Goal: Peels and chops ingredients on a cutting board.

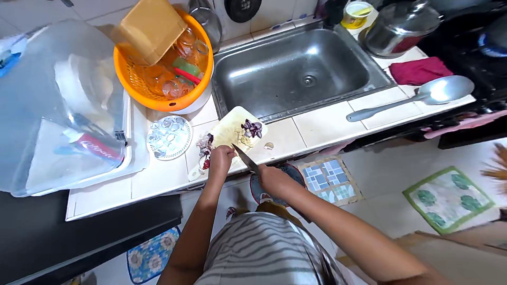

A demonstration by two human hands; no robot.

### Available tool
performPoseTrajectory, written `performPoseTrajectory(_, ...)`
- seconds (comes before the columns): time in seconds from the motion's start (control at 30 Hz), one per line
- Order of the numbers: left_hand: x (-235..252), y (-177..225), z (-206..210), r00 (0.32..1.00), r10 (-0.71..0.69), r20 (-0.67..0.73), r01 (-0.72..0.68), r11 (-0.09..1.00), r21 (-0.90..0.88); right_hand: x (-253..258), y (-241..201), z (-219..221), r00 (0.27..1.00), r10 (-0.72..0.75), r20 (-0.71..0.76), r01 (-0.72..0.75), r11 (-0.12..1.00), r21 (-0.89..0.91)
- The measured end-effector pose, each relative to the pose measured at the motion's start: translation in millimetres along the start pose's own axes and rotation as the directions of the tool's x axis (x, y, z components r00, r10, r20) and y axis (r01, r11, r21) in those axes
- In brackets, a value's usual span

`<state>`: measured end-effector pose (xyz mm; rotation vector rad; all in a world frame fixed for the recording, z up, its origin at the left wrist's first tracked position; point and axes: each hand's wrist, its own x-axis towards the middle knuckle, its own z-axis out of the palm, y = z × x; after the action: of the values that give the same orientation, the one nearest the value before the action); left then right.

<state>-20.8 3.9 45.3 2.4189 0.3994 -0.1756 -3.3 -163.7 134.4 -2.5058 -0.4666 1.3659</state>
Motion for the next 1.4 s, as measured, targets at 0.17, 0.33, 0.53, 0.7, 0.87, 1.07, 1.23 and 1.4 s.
performPoseTrajectory(0.17,2,-1,1,1.000,-0.009,0.000,0.009,1.000,0.000,6,2,-9,0.997,-0.027,0.073,0.029,0.999,-0.022)
performPoseTrajectory(0.33,0,-4,4,0.999,-0.005,-0.038,0.004,1.000,-0.023,11,1,-9,0.995,-0.020,0.096,0.023,0.999,-0.030)
performPoseTrajectory(0.53,0,-7,6,0.999,0.014,-0.050,-0.016,0.999,-0.036,17,3,0,0.997,-0.032,0.065,0.034,0.999,-0.023)
performPoseTrajectory(0.7,-3,-8,6,0.995,0.041,-0.088,-0.045,0.998,-0.048,11,-4,0,0.998,-0.045,0.053,0.049,0.995,-0.090)
performPoseTrajectory(0.87,-6,-6,7,0.990,0.061,-0.127,-0.065,0.998,-0.028,-11,-8,3,0.997,-0.074,-0.012,0.072,0.989,-0.128)
performPoseTrajectory(1.07,-9,15,-5,0.999,0.026,-0.045,-0.025,0.999,0.034,-33,-4,2,0.992,-0.064,-0.107,0.060,0.997,-0.037)
performPoseTrajectory(1.23,-5,11,-1,0.998,0.051,-0.028,-0.047,0.992,0.114,-38,14,-2,0.985,-0.044,-0.165,0.060,0.994,0.095)
performPoseTrajectory(1.4,0,4,1,0.991,0.100,0.085,-0.120,0.952,0.280,-46,26,3,0.989,-0.026,-0.146,0.052,0.983,0.176)
